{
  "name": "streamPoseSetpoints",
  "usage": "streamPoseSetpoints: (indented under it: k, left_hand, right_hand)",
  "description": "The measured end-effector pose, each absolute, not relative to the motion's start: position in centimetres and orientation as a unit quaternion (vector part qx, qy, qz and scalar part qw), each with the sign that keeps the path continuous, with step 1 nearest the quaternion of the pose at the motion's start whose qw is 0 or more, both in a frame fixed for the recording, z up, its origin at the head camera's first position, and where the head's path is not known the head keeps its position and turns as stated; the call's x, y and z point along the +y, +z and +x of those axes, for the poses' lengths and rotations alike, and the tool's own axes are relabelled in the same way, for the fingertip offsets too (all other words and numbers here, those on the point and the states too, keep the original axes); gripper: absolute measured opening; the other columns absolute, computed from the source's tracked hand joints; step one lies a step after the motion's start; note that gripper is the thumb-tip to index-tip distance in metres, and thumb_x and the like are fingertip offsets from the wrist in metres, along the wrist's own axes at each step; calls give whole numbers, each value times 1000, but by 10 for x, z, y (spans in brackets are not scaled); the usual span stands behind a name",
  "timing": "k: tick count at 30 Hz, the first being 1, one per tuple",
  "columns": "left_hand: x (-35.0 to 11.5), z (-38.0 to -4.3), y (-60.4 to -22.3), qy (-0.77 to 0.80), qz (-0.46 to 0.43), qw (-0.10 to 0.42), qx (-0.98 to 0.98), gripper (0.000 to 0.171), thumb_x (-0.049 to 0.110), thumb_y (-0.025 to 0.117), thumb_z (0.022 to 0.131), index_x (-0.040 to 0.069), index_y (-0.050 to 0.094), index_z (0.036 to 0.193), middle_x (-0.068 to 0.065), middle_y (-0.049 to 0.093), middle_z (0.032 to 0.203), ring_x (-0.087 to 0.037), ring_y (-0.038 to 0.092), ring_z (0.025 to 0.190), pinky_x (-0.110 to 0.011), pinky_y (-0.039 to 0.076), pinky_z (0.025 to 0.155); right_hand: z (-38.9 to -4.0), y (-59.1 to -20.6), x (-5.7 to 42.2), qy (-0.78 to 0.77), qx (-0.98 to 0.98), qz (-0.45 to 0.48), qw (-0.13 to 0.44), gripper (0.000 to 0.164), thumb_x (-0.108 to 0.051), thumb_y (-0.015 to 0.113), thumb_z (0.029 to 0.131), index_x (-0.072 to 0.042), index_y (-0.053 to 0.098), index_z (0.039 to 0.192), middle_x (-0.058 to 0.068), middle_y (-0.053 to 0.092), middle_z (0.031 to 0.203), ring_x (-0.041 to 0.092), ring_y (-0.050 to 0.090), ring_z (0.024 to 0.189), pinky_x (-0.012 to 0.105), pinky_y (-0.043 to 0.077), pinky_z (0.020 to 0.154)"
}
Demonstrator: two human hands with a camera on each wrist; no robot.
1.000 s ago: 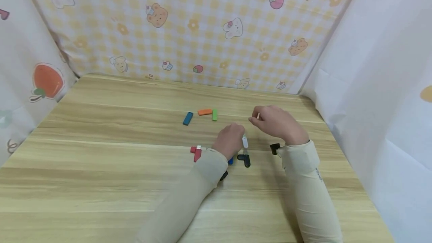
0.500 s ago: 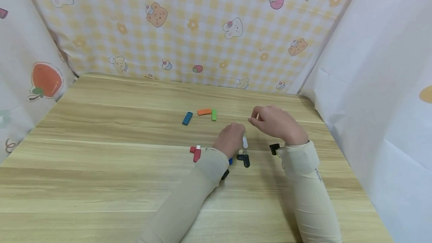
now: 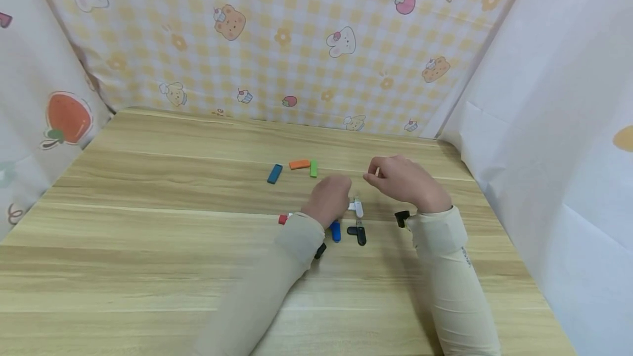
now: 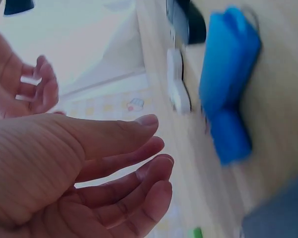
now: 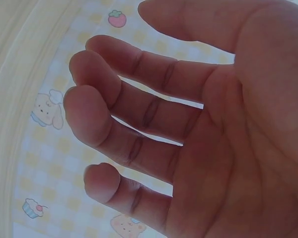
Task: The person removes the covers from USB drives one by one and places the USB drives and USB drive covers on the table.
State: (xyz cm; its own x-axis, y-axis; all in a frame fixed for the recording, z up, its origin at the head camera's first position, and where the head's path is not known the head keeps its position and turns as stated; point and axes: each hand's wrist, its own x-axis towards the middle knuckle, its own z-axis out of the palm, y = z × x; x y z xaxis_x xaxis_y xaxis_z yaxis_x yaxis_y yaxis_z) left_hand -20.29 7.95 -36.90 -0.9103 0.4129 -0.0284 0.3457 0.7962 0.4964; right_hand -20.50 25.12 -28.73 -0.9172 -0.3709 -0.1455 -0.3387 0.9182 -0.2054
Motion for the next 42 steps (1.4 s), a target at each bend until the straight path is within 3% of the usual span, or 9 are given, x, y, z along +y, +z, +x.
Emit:
streamPoseSetpoints:
  k: [11,20,27,33,36,42]
  left_hand:
    - [35,-214,-360,255,144,44,955,11,8,67,107,1,68,99,-10,67,93,-20,54,76,-29,47,65]
    - [-12,-230,-361,279,76,38,956,12,-1,60,104,-2,69,96,-12,63,88,-23,54,73,-30,46,63]
    - [-38,-231,-359,301,-13,67,951,19,4,66,102,3,61,84,-9,52,79,-22,51,69,-28,41,56]
    - [-45,-230,-363,300,-41,78,950,8,2,65,102,-4,69,98,-15,60,91,-26,55,76,-30,44,59]
    - [-46,-231,-367,298,-44,80,950,13,2,61,104,-7,71,104,-17,62,92,-27,56,76,-30,43,59]
    - [-49,-234,-371,304,-41,80,949,13,2,59,105,-6,69,104,-16,61,90,-25,56,72,-29,42,57]
  right_hand:
    - [-205,-288,249,-89,975,-178,102,26,-29,62,110,-7,75,116,4,71,85,17,60,70,34,50,66]
    - [-205,-288,249,-83,975,-175,109,28,-30,61,110,-7,75,119,5,73,91,18,62,74,37,53,71]
    - [-205,-288,249,-83,974,-176,116,29,-31,60,111,-7,74,120,6,73,92,19,62,74,36,53,70]
    - [-206,-289,249,-84,974,-178,114,27,-29,61,110,-7,75,119,5,73,90,18,61,73,36,52,69]
    - [-206,-290,249,-84,973,-180,114,27,-29,61,110,-7,75,119,5,73,90,18,61,73,36,52,70]
    - [-205,-290,247,-87,973,-180,116,28,-30,61,111,-7,74,119,5,73,91,18,62,74,36,53,71]
